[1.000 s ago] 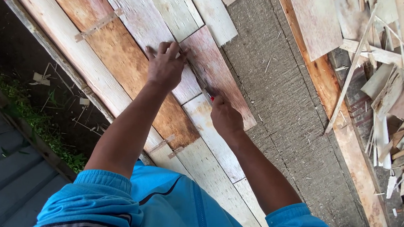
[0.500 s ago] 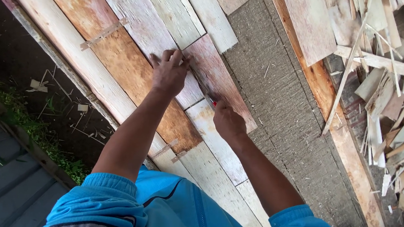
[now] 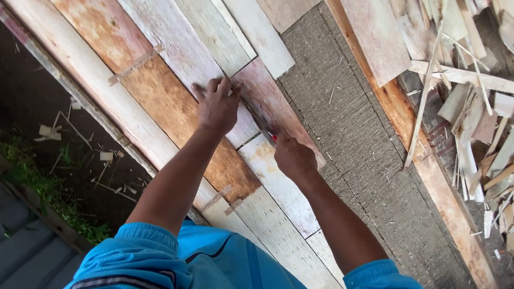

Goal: The person uses a red utility knife to scrape the surface of several wooden planks on a workbench. They repeatedly lift, reposition, and scrape different planks, generating wood shavings and debris.

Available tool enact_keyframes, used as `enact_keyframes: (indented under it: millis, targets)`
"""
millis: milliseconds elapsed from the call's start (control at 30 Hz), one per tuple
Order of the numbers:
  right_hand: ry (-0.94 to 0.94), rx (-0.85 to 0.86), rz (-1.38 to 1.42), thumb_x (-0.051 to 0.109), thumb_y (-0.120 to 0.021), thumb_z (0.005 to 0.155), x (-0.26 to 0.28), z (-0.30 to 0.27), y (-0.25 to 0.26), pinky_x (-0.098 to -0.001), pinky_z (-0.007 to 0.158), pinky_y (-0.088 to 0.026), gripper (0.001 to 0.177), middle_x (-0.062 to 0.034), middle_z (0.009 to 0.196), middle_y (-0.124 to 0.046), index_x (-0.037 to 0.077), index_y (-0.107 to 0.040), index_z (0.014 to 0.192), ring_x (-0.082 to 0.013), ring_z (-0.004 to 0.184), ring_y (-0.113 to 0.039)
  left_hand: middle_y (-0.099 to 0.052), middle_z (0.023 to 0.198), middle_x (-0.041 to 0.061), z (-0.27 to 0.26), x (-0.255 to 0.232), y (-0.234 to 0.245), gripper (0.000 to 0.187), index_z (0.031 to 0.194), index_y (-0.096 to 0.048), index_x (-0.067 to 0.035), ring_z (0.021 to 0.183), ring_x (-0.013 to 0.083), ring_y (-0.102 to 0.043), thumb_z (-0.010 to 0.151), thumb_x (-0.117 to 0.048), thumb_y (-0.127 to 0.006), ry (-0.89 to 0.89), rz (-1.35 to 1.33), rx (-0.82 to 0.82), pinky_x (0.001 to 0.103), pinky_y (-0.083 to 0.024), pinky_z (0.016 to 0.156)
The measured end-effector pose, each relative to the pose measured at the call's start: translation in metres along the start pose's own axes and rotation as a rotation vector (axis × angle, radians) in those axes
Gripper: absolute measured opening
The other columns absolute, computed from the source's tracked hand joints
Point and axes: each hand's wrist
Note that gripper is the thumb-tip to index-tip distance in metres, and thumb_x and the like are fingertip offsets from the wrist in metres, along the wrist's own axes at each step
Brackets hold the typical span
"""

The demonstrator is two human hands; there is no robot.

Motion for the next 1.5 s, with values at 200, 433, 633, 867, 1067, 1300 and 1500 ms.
enact_keyframes:
  millis: [200, 433, 633, 867, 1067, 1300, 1500]
  targets:
    - [-0.034, -0.140, -0.232, 0.025, -0.051, 0.094, -0.044, -0.027, 0.035, -0.0523, 0.057, -0.061, 0.031, -0.0135, 0.099, -0.066, 0.006, -0.057, 0.118, -0.0315, 0.076, -0.076, -0.049, 0.115, 0.007, -0.005, -0.016, -0.009, 0.030, 0.118, -0.074, -0.021, 0.127, 0.0332, -0.048, 0.088, -0.021, -0.075, -0.238, 0.035, -0.390, 0.083, -0.018, 0.110]
    - [-0.054, -0.242, -0.414, 0.022, -0.053, 0.095, -0.117, -0.039, 0.043, -0.0380, 0.059, -0.053, 0.016, -0.0024, 0.108, -0.058, 0.017, -0.058, 0.110, -0.0245, 0.085, -0.068, -0.049, 0.155, 0.008, 0.018, -0.099, -0.004, 0.067, 0.123, -0.067, -0.023, 0.152, 0.0370, -0.035, 0.063, -0.035, -0.094, -0.581, 0.014, -0.417, 0.085, -0.019, 0.111]
    - [-0.082, -0.190, -0.420, 0.023, -0.055, 0.092, -0.141, -0.028, 0.043, -0.0394, 0.070, -0.049, 0.025, -0.0006, 0.113, -0.056, 0.022, -0.055, 0.117, -0.0233, 0.095, -0.060, -0.046, 0.162, 0.004, 0.045, -0.137, -0.033, 0.041, 0.131, -0.065, -0.033, 0.156, 0.0334, -0.030, 0.091, -0.038, -0.070, -0.669, -0.015, -0.424, 0.083, -0.017, 0.112]
    - [-0.103, -0.160, -0.291, 0.025, -0.054, 0.093, -0.151, -0.006, 0.007, -0.0458, 0.070, -0.049, 0.015, -0.0043, 0.094, -0.066, 0.022, -0.062, 0.105, -0.0292, 0.090, -0.066, -0.021, 0.174, -0.004, 0.044, -0.130, -0.073, 0.055, 0.150, -0.049, -0.046, 0.162, 0.0246, -0.009, 0.097, -0.043, -0.064, -0.442, -0.039, 0.061, 0.092, -0.010, 0.107]
    - [-0.223, -0.106, -0.265, 0.021, -0.056, 0.085, -0.109, 0.012, 0.017, -0.0496, 0.062, -0.043, 0.018, -0.0095, 0.079, -0.070, 0.017, -0.070, 0.094, -0.0350, 0.076, -0.065, -0.020, 0.174, -0.007, 0.041, -0.130, -0.084, 0.060, 0.150, -0.047, -0.045, 0.161, 0.0210, -0.009, 0.095, -0.038, -0.069, -0.389, -0.135, 0.062, 0.099, -0.002, 0.094]
    - [-0.303, -0.101, -0.169, 0.018, -0.057, 0.087, -0.095, -0.032, 0.051, -0.0446, 0.062, -0.046, 0.021, -0.0093, 0.084, -0.071, 0.012, -0.069, 0.102, -0.0323, 0.079, -0.068, -0.030, 0.171, -0.007, 0.041, -0.138, -0.080, 0.057, 0.142, -0.056, -0.048, 0.159, 0.0243, -0.021, 0.087, -0.042, -0.072, -0.396, -0.054, -0.136, 0.090, -0.014, 0.097]
    - [-0.329, -0.209, -0.226, 0.019, -0.060, 0.086, -0.084, -0.022, 0.035, -0.0483, 0.067, -0.048, 0.020, -0.0109, 0.083, -0.071, 0.010, -0.070, 0.101, -0.0339, 0.082, -0.067, -0.024, 0.172, -0.013, 0.041, -0.151, -0.058, 0.051, 0.139, -0.059, -0.050, 0.160, 0.0200, -0.013, 0.089, -0.044, -0.070, -0.296, 0.062, 0.033, 0.092, -0.019, 0.101]
Point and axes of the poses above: each hand's wrist, its own z-axis towards the middle knuckle, its own y-axis out of the back of the hand, x = y × z
